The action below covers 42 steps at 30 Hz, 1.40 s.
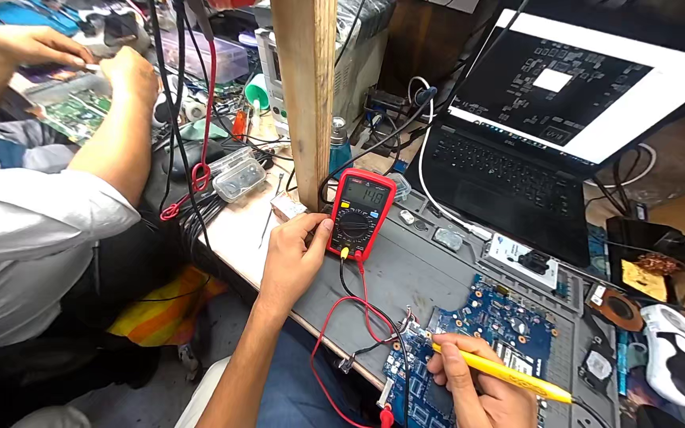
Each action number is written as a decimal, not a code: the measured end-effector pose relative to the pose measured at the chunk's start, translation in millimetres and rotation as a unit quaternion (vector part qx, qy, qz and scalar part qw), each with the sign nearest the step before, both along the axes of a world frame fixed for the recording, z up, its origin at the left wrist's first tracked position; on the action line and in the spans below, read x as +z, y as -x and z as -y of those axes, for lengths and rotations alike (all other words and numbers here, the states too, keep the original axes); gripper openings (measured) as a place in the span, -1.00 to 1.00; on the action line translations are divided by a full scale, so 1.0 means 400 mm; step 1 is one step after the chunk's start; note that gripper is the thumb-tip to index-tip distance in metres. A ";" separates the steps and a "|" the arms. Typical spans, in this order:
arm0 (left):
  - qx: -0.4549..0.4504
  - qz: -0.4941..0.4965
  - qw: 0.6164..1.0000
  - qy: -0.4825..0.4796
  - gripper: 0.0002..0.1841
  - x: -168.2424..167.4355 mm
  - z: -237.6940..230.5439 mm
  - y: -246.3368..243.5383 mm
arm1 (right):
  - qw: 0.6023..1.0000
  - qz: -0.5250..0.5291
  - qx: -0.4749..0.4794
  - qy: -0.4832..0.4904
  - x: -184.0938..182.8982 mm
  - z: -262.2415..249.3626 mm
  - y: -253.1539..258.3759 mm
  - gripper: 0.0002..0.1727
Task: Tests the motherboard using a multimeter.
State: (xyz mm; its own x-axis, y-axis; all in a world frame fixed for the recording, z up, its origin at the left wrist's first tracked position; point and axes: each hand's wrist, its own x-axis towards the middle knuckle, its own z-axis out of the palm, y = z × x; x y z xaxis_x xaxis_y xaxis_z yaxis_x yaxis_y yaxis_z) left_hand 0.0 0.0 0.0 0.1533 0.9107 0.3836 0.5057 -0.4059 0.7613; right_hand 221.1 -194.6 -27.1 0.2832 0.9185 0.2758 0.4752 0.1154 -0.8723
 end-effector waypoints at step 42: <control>-0.012 0.005 0.999 -0.040 -0.71 -0.063 -0.035 0.012 | 0.996 -0.048 -0.055 -0.053 0.007 0.000 -0.001 -0.72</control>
State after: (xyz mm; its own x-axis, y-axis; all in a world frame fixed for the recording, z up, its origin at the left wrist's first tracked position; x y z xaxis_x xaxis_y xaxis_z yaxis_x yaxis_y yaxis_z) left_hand -4.8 14.1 -25.0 0.1708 0.8731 0.4566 0.4874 -0.4776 0.7310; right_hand 221.4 -194.4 -24.4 0.4099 0.8477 0.3368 0.4042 0.1622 -0.9002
